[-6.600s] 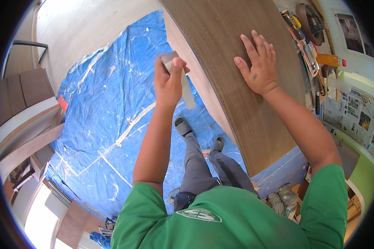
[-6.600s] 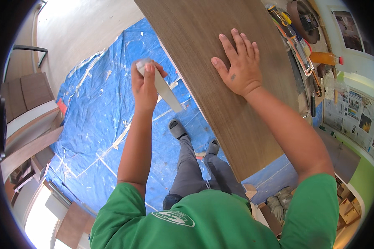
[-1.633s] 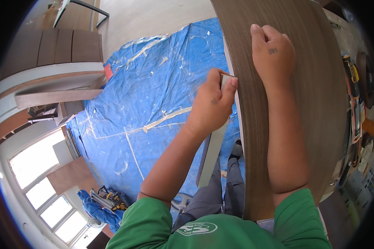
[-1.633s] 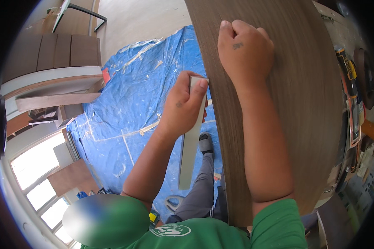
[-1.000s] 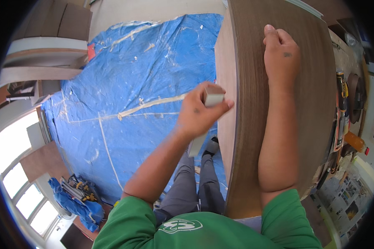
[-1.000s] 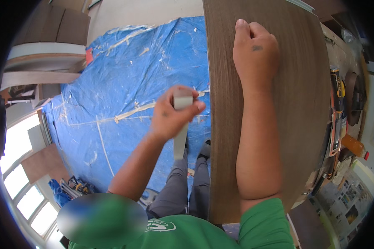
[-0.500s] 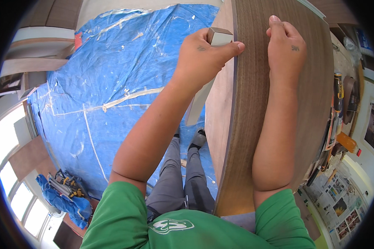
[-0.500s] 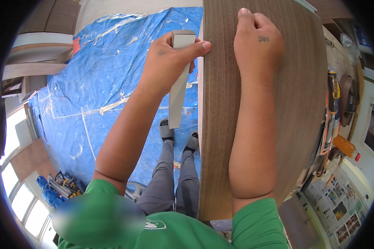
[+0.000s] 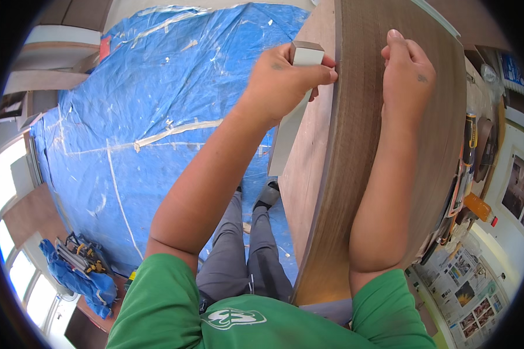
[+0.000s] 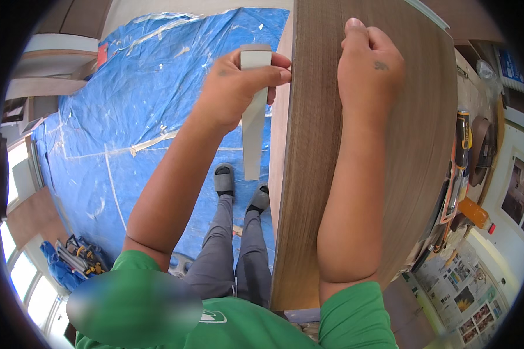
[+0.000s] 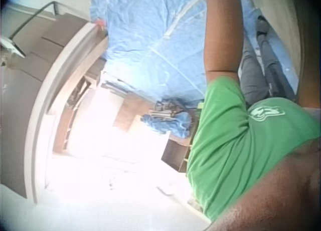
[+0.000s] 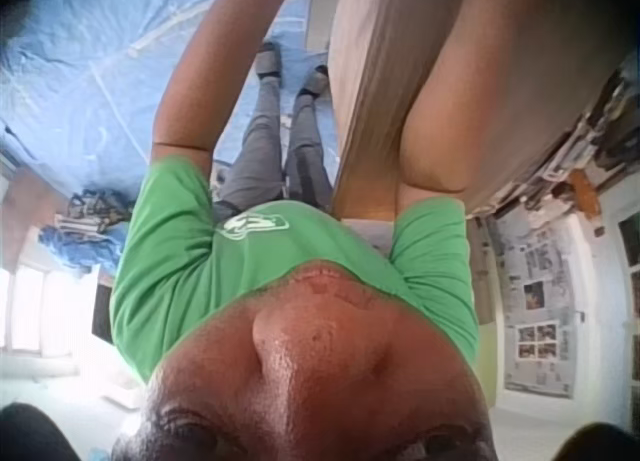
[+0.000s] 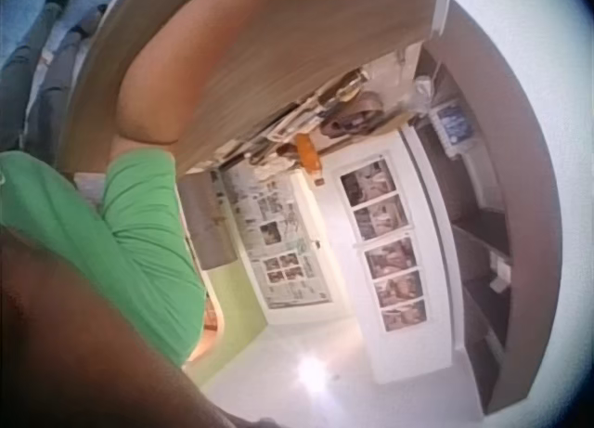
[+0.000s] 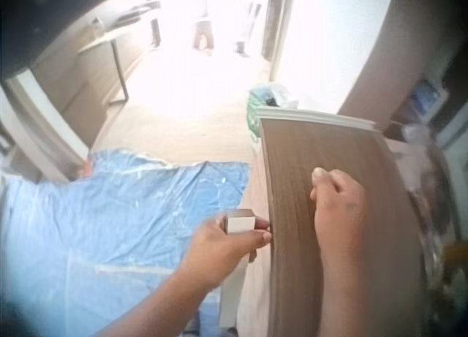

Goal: The person wipes a wooden cabinet door with a cloth, then uses a metal ruler to measure and mark the edge. They apply a strip of edge banding to the edge and press it into place. Finally, they apply a liquid from a bottle along the edge of the door.

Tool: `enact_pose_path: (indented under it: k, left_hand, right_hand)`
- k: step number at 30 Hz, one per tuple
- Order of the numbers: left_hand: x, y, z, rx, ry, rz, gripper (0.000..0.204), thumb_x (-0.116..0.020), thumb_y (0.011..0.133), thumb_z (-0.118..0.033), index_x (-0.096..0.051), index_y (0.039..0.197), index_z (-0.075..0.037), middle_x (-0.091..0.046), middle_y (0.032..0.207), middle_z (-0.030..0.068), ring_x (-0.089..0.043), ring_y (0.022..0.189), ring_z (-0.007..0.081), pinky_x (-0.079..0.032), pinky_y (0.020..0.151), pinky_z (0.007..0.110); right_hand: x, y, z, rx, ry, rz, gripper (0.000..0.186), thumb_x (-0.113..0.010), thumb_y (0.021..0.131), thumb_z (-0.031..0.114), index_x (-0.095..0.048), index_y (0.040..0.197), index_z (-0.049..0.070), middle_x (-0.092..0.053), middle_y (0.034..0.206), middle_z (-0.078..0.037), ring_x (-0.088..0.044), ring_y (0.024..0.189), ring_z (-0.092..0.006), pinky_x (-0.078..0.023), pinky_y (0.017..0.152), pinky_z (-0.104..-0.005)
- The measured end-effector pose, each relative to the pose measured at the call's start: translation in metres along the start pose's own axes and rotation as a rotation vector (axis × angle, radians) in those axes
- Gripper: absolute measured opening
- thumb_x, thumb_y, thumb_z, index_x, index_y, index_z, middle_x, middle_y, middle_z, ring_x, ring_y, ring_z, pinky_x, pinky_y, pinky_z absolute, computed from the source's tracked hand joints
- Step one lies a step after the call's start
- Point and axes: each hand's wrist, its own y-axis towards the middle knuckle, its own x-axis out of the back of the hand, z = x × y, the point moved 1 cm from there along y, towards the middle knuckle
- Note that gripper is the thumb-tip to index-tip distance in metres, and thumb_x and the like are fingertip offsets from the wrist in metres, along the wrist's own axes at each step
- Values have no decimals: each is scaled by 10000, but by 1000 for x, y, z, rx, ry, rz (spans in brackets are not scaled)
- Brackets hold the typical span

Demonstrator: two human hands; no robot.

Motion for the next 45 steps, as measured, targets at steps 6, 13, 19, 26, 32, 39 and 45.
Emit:
enact_pose_path:
  k: [6, 13, 19, 26, 32, 39, 45]
  left_hand:
    - [3, 4, 23, -29, -144, 79, 291, -855, 824, -148, -722, 1033, 6, -732, 899, 92, -637, 695, 149, -526, 652, 314]
    - [-2, 8, 29, 21, -269, 94, 284, -863, 838, -173, -710, 1013, -10, -723, 879, 90, -633, 695, 153, -520, 638, 315]
    - [-3, 10, 25, 22, -247, 69, 238, -855, 802, -176, -711, 914, -22, -736, 840, 79, -650, 685, 151, -523, 633, 298]
    - [-8, 18, 10, 46, -216, 3, 250, -814, 812, -176, -701, 934, 11, -730, 842, 89, -644, 678, 155, -519, 621, 303]
    - [-8, 18, 0, -25, -100, -43, 264, -802, 818, -167, -684, 979, 6, -741, 886, 110, -645, 691, 150, -525, 647, 294]
    - [-2, 6, 5, -75, 120, -161, 286, -794, 799, -167, -720, 1016, 2, -732, 861, 70, -653, 730, 126, -533, 675, 297]
    - [0, -11, 9, 18, 161, -23, 309, -790, 814, -140, -735, 1074, 18, -745, 859, 86, -665, 720, 132, -542, 686, 280]
  right_hand:
    - [-3, 0, -4, 23, 40, -24, 399, -661, 968, 320, -620, 726, 6, -492, 627, -9, -441, 619, -134, -391, 617, -329]
    - [-4, -3, 1, 0, 37, -42, 393, -669, 954, 318, -615, 711, 13, -487, 638, 5, -435, 631, -120, -379, 632, -315]
    - [-4, -2, -3, 63, 35, -43, 383, -670, 951, 318, -635, 727, 10, -515, 646, 2, -448, 631, -117, -387, 631, -311]
    - [-4, -2, -3, 52, 51, -34, 384, -671, 952, 322, -637, 732, 9, -524, 652, 0, -443, 632, -117, -388, 632, -311]
    - [-3, -1, -3, 47, 40, -37, 390, -668, 952, 326, -637, 729, 8, -517, 633, -2, -451, 622, -117, -392, 617, -315]
    - [-1, -2, -1, 34, -25, -27, 399, -650, 960, 343, -661, 734, 15, -581, 625, -30, -501, 602, -149, -431, 618, -332]
    - [2, 0, -4, 18, 8, -6, 373, -687, 956, 324, -659, 740, 21, -567, 677, 0, -472, 630, -110, -391, 613, -298]
